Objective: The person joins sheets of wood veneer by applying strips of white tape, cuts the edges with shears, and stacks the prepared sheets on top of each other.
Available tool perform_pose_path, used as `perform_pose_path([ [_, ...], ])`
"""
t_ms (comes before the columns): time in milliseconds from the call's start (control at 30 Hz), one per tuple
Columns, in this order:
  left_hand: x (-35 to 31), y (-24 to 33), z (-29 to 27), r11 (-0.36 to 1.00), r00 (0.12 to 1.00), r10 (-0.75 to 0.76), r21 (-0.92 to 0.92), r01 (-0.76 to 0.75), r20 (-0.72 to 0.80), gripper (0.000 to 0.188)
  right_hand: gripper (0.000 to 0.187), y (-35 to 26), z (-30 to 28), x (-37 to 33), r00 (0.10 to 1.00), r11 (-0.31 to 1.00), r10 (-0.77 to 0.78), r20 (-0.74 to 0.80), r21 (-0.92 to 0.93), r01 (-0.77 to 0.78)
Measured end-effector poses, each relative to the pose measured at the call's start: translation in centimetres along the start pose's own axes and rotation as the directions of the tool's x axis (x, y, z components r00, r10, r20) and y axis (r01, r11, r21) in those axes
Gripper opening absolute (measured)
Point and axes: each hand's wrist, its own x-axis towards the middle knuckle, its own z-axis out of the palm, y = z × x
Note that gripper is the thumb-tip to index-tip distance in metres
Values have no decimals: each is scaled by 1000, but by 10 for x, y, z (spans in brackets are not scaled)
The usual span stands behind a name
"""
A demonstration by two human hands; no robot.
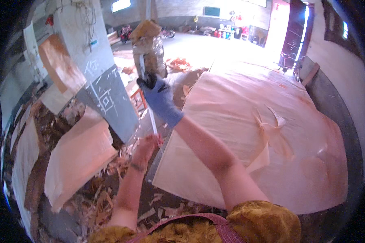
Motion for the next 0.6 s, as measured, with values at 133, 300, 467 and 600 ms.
perform_pose_path([
  [133, -76, -69, -8, 961, 963, -269, -48, 271, 32, 25, 25, -19, 11, 3, 979, 885, 204, 23, 424, -194],
  [300, -166, -125, -21, 818, 827, -551, -122, 562, 113, 45, 22, -20, 0, -4, 981, 926, 186, 62, 323, -196],
  [467, -216, -119, -73, 651, 593, -756, -219, 727, -278, 59, 23, 15, -19, -65, 946, 884, 272, 175, 342, -318],
  [600, -159, -63, -115, 564, 849, 222, 774, 288, -479, 33, 20, 7, -41, -110, 908, 822, 300, 291, 404, -401],
])
